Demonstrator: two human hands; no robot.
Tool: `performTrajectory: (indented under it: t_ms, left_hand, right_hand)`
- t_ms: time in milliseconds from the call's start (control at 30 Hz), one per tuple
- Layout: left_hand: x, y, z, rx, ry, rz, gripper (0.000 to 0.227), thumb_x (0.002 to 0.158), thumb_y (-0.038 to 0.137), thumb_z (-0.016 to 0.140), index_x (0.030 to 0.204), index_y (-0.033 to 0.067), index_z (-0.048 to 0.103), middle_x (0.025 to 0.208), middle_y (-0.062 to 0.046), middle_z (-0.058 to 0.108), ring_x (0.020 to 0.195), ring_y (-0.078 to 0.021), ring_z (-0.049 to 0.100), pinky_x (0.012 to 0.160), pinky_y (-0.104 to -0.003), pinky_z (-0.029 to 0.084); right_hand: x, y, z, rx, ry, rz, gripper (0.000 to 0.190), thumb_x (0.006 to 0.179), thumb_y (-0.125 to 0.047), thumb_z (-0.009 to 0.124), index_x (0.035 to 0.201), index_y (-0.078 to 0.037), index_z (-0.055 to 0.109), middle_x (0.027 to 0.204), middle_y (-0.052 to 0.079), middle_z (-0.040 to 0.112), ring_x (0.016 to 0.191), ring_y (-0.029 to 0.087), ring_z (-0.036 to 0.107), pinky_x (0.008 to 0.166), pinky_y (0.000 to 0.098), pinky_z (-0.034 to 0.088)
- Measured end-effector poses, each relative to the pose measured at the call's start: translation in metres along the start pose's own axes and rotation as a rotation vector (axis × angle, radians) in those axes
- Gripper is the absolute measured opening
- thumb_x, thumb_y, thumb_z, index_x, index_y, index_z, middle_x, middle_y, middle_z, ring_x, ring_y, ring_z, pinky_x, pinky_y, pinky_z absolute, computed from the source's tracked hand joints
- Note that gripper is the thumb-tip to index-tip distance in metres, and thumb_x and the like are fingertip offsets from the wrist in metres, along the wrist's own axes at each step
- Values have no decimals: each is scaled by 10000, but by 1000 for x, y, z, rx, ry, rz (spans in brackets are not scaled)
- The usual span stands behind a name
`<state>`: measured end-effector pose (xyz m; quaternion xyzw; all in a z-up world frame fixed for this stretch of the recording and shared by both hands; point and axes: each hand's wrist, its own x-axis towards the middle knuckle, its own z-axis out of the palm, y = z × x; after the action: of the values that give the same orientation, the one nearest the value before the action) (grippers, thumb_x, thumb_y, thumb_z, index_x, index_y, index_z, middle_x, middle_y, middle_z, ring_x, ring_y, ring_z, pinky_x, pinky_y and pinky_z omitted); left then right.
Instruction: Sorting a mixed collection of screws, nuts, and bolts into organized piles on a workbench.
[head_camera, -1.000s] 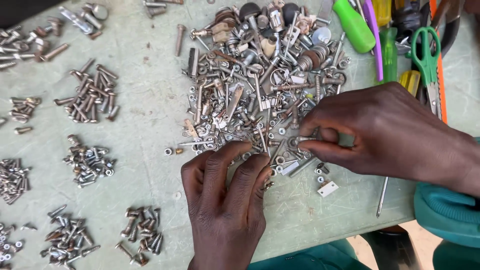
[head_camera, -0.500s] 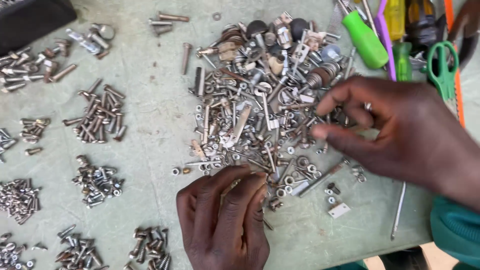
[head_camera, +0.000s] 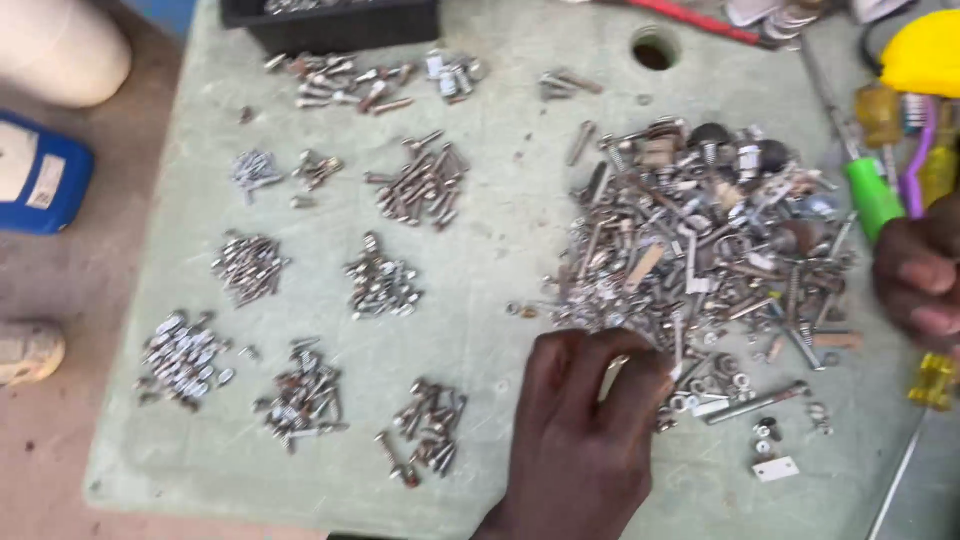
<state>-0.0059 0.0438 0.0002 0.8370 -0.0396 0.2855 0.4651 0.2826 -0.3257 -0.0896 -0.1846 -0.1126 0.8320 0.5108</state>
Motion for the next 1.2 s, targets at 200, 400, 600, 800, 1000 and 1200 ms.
performTrajectory:
  t_ms: [200,400,600,800,1000,1200]
  left_hand:
    - [2,2,-4,-60,-60,3,164,935,-94,586,1019,40,629,1107,-88,633,908,-305,482,851,-383,463]
    - [2,3,-3,-14,-36,39,92,1002,-40,600,1008,48,623,1071,-93,633,905,-295,490,833,-375,464]
    - [-1,1,-1,-5,-23,42,164,926,-74,587,1044,12,663,1107,-107,640,910,-316,504,828,-399,468]
    - [0,0,-2,-37,-17,52,151,998,-39,541,1066,7,668,1110,-115,632,901,-329,499,818,-414,459]
    - [-3,-1,-1,-58,-14,56,216,902,-90,527,1057,-4,651,1110,-142,626,900,-332,503,852,-432,454]
    - [-3,-1,0,-48,-14,33,105,977,-18,568,1024,21,653,1085,-110,630,894,-324,496,823,-426,443]
  right_hand:
    - [31,-38,78,-470,639,-613,382,1055,-80,614,1412,45,557,883,331,624,487,337,707,429,306,651]
    - [223,-166,188,-1655,1425,347,118,932,-257,690,1003,-202,768,791,-65,871,669,98,710,629,302,511]
    - [294,-233,111,-1930,1161,-99,140,996,-51,583,1121,-97,629,1014,91,643,827,232,581,681,381,462]
    - [323,-257,92,-2062,1233,-62,101,981,-49,659,976,-149,643,943,30,617,791,193,551,641,379,422]
    - [308,-256,92,-1624,1094,50,482,947,32,411,1405,-45,538,1288,181,657,1071,265,693,883,361,565]
    - [307,-247,108,-1770,1122,56,503,919,61,365,1355,-56,588,1174,137,708,966,215,708,764,368,538]
